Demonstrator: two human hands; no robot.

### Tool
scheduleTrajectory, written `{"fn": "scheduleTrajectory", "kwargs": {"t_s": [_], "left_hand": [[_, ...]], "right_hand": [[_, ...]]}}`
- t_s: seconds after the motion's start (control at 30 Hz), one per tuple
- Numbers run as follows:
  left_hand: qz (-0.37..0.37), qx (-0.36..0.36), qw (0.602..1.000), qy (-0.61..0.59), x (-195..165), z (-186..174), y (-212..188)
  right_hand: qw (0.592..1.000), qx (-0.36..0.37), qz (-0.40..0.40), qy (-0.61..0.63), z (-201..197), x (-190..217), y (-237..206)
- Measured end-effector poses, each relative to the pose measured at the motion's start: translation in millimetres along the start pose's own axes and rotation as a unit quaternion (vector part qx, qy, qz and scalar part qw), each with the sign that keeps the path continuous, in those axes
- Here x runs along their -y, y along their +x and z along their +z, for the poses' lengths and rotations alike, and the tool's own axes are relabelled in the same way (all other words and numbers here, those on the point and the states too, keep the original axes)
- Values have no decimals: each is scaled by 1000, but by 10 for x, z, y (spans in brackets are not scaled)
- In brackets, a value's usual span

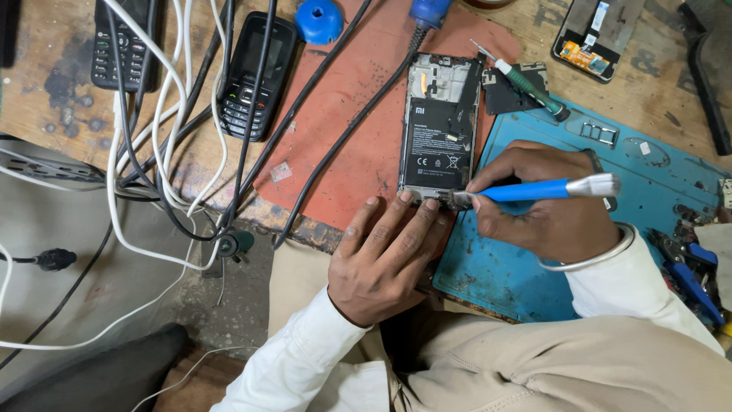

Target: The person uses a screwdriver and a spudger to manipulate internal components of a disassembled smartphone. They then place a battery into the phone's chassis and press it into place.

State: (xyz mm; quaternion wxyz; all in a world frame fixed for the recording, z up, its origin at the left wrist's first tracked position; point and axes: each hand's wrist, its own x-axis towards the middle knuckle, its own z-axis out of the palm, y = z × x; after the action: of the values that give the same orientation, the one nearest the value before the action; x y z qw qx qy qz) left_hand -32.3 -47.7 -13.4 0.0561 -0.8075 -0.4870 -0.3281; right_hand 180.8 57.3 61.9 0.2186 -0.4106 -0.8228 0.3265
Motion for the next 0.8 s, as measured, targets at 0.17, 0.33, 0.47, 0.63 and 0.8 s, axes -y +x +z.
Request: {"fn": "scheduleTrajectory", "kwargs": {"t_s": [0.17, 0.33, 0.47, 0.63, 0.8], "left_hand": [[2, -3, 1000, 0, 2, 14, -8], [4, -4, 1000, 12, -1, 29, -19], [0, 3, 1000, 2, 2, 20, -17], [-21, 34, 999, -28, -27, -7, 1], [-30, 39, 998, -37, -46, -11, 6]], "right_hand": [[995, 5, -97, 7, 51, -25, 36], [1000, 23, -5, -16, 21, -37, 14], [995, 17, -99, 9, 38, -40, 22], [999, 14, -30, 8, 35, -37, 21], [999, 23, -36, 14, 18, -29, 10]]}}
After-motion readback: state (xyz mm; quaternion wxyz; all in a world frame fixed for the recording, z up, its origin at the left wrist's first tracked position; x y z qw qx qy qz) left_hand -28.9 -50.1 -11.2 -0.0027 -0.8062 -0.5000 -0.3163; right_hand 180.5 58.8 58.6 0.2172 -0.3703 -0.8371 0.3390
